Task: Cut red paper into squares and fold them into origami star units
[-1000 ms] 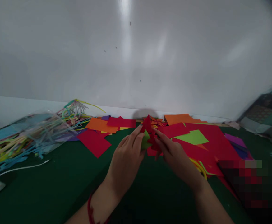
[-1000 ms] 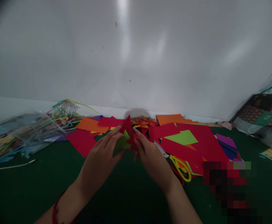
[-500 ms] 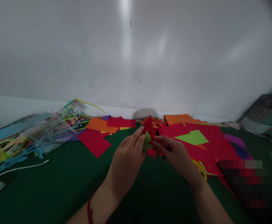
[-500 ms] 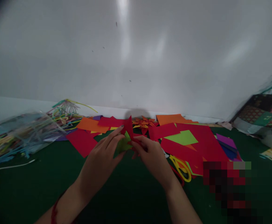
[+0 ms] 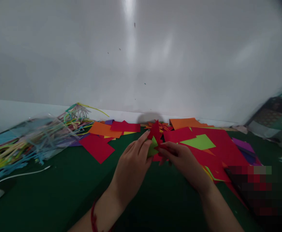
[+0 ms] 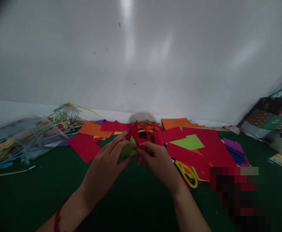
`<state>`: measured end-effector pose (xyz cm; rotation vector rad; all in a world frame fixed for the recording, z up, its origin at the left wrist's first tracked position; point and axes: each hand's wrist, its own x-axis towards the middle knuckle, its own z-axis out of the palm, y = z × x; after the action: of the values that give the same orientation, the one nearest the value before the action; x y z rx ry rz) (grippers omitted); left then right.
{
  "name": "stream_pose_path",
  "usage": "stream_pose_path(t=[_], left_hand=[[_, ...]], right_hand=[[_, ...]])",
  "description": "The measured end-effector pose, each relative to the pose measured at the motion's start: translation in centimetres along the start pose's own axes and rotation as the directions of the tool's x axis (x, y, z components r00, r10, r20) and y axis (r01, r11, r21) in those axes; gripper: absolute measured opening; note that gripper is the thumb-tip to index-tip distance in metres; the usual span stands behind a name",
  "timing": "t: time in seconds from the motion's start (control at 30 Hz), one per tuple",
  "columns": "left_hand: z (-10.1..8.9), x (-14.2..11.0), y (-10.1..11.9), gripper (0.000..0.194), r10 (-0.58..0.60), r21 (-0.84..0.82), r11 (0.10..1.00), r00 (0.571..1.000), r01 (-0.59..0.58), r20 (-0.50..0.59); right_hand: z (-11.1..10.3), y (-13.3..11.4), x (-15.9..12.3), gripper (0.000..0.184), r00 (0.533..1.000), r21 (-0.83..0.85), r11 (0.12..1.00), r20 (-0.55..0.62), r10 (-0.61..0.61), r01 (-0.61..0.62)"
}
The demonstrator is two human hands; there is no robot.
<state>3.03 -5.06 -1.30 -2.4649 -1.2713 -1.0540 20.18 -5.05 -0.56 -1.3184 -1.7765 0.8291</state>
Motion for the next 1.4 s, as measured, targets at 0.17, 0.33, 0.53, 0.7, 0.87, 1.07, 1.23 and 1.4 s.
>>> stream_pose_path(t=[0.17, 0.33, 0.53, 0.7, 0.87, 1.07, 1.23, 1.4], left_hand=[[-0.1, 0.1, 0.0, 0.035, 0.002, -0.01, 1.0, 1.0, -0.002, 0.018], [0.0, 0.2, -0.1, 0.031, -0.022, -0.044, 0.999, 1.0, 0.022, 0.003], [0.1, 0.1, -0.2, 0.03, -0.018, -0.104, 0.994, 1.0, 0.018, 0.001], [0.2, 0.0, -0.2, 0.029, -0.028, -0.062, 0.998, 1.0, 0.029, 0.012], [0.0, 0.2, 0.0, 0.039, -0.058, -0.115, 0.992, 0.998, 0.057, 0.0], [-0.7, 1.0, -1.7, 0.032, -0.443, -0.662, 0.664, 0.896, 0.347, 0.026], [-1.2, 1.7, -2.7, 0.04, -0.26, -0.732, -0.059, 0.698, 0.678, 0.667], [-0.9, 1.4, -2.3, 0.029, -0.234, -0.723, -0.273, 0.685, 0.635, 0.69]], right_hand=[[-0.5, -0.1, 0.0, 0.029, 0.998, 0.045, 0.998, 0.048, 0.029, -0.032], [-0.6, -0.4, 0.0, 0.036, 0.995, 0.15, 0.985, 0.058, 0.075, -0.083], [-0.6, -0.5, -0.1, 0.036, 0.997, 0.153, 0.985, 0.033, 0.073, -0.077], [-0.6, -0.4, -0.1, 0.029, 0.998, 0.096, 0.994, 0.05, 0.046, -0.05], [-0.3, -0.2, -0.1, 0.021, 0.998, 0.02, 1.0, -0.066, -0.004, 0.005], [-0.5, 0.3, -0.1, 0.019, 0.892, -0.184, 0.963, -0.374, -0.255, 0.198], [-0.4, 0.8, -0.2, 0.032, 0.779, -0.45, 0.771, -0.225, -0.586, 0.45], [0.0, 1.1, 0.1, 0.04, 0.767, -0.498, 0.694, -0.085, -0.636, 0.52]])
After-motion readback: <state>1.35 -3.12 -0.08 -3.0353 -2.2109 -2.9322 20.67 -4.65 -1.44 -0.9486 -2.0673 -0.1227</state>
